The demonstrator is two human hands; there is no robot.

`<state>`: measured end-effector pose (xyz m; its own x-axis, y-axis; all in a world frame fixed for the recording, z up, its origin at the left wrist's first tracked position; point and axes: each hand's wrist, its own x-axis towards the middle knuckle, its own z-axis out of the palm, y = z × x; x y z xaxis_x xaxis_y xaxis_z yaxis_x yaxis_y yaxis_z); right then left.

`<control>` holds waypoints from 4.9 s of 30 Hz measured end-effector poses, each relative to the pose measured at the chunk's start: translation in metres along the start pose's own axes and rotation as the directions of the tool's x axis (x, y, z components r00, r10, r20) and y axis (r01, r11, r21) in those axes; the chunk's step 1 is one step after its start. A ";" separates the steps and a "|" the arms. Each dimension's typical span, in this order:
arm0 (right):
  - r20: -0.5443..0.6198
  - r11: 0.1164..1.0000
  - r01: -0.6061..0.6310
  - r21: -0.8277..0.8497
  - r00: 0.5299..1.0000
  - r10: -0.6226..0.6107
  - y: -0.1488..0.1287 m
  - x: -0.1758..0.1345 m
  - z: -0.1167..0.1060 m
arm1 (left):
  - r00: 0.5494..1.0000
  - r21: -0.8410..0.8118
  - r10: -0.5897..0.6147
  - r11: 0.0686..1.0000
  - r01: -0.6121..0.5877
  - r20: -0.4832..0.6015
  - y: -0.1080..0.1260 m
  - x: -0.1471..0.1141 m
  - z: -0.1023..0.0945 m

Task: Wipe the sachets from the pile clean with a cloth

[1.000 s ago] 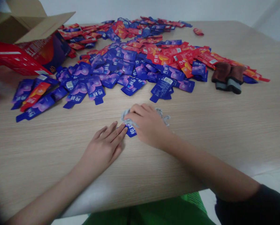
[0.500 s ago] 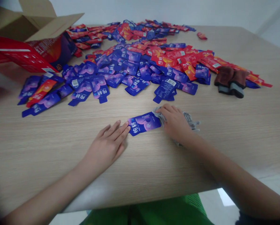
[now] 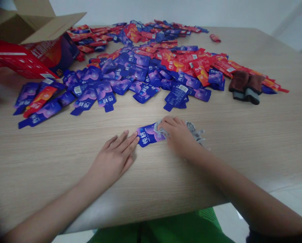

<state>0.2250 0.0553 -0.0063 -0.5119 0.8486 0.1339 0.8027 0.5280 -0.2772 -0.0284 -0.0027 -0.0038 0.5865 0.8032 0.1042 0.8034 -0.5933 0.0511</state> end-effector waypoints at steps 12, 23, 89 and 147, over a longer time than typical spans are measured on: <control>-0.049 0.988 0.157 0.009 0.986 -0.156 -0.039 0.017 -0.005 | 1.000 0.007 -0.007 1.000 0.007 0.012 0.001 0.000 0.000; -0.056 0.999 -0.044 -0.002 0.997 0.044 0.019 -0.004 -0.015 | 1.000 0.001 -0.016 1.000 0.016 0.003 0.003 0.001 -0.002; -0.181 0.996 -0.091 0.010 0.979 0.091 -0.048 0.020 0.001 | 0.999 0.050 -0.029 0.998 0.028 0.016 0.009 0.001 0.000; -0.176 0.863 0.161 0.478 0.981 -0.086 -0.195 0.219 0.097 | 0.491 -0.013 -0.851 0.502 0.865 -0.185 -0.221 -0.050 -0.027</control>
<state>-0.0732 0.1346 -0.0150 -0.5171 0.7929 0.3224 0.4643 0.5763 -0.6726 -0.2378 0.0865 0.0070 -0.4145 0.8897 0.1911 0.9092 0.3960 0.1284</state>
